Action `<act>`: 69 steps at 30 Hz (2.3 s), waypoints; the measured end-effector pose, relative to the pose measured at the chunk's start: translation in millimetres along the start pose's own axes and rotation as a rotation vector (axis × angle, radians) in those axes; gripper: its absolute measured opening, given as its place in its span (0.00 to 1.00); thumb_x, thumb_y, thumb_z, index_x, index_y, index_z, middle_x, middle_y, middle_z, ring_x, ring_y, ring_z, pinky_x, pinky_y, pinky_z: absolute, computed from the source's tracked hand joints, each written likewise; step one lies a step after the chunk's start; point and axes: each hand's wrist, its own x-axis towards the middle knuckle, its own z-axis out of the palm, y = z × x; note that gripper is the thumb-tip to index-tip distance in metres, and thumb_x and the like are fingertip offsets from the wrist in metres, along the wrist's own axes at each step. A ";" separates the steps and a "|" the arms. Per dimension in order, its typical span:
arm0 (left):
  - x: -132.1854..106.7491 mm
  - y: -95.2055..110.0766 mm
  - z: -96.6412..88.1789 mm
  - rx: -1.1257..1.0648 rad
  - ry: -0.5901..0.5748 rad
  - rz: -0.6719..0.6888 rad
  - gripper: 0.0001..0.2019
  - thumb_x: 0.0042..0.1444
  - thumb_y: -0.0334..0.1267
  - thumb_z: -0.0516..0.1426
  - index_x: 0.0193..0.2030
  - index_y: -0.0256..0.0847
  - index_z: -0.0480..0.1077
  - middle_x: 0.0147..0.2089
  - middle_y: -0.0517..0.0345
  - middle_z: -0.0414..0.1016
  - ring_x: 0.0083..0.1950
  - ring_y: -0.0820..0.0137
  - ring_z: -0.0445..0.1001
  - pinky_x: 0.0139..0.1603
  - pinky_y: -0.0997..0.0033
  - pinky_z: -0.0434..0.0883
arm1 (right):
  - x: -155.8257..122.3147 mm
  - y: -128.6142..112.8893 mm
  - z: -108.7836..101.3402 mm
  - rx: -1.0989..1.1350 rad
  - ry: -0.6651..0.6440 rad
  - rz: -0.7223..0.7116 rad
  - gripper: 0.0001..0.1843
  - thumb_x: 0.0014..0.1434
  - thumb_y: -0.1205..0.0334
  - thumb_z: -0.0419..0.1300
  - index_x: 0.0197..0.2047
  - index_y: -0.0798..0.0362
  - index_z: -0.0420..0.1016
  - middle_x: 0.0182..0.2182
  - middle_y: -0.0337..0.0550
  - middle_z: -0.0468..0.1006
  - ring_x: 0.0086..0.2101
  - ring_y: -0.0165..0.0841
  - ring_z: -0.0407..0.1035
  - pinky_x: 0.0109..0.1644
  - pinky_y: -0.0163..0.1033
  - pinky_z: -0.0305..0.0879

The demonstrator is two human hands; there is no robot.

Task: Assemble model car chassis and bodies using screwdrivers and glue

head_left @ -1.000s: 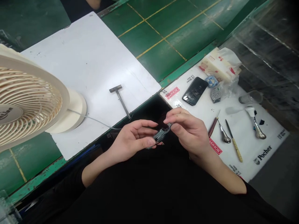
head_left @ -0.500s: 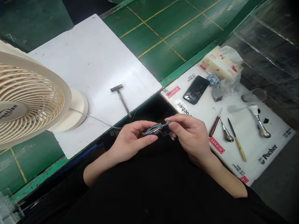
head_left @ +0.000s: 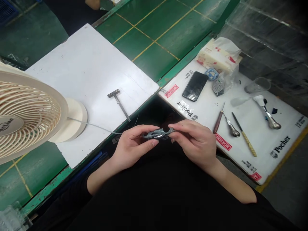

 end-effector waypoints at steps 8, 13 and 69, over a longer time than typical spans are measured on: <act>-6.9 -0.3 -9.0 0.324 0.015 0.226 0.20 0.66 0.32 0.77 0.63 0.52 0.87 0.57 0.51 0.91 0.56 0.58 0.89 0.56 0.61 0.84 | -1.4 -0.5 -2.3 -0.004 -0.057 -0.121 0.15 0.71 0.71 0.77 0.57 0.46 0.90 0.45 0.40 0.93 0.42 0.34 0.87 0.49 0.37 0.86; -6.1 0.8 -6.3 0.307 0.016 0.333 0.22 0.65 0.27 0.75 0.63 0.53 0.87 0.56 0.51 0.90 0.58 0.56 0.89 0.59 0.56 0.84 | -0.5 -0.2 -1.0 -0.007 -0.051 -0.134 0.13 0.70 0.71 0.78 0.54 0.47 0.90 0.44 0.40 0.93 0.41 0.33 0.88 0.48 0.35 0.85; -0.1 3.8 8.2 -0.157 0.007 -0.242 0.19 0.59 0.36 0.81 0.56 0.42 0.90 0.45 0.52 0.91 0.42 0.67 0.86 0.47 0.69 0.86 | 3.8 2.9 2.8 0.373 -0.033 0.665 0.19 0.64 0.43 0.83 0.44 0.50 0.92 0.28 0.39 0.85 0.25 0.31 0.74 0.30 0.37 0.71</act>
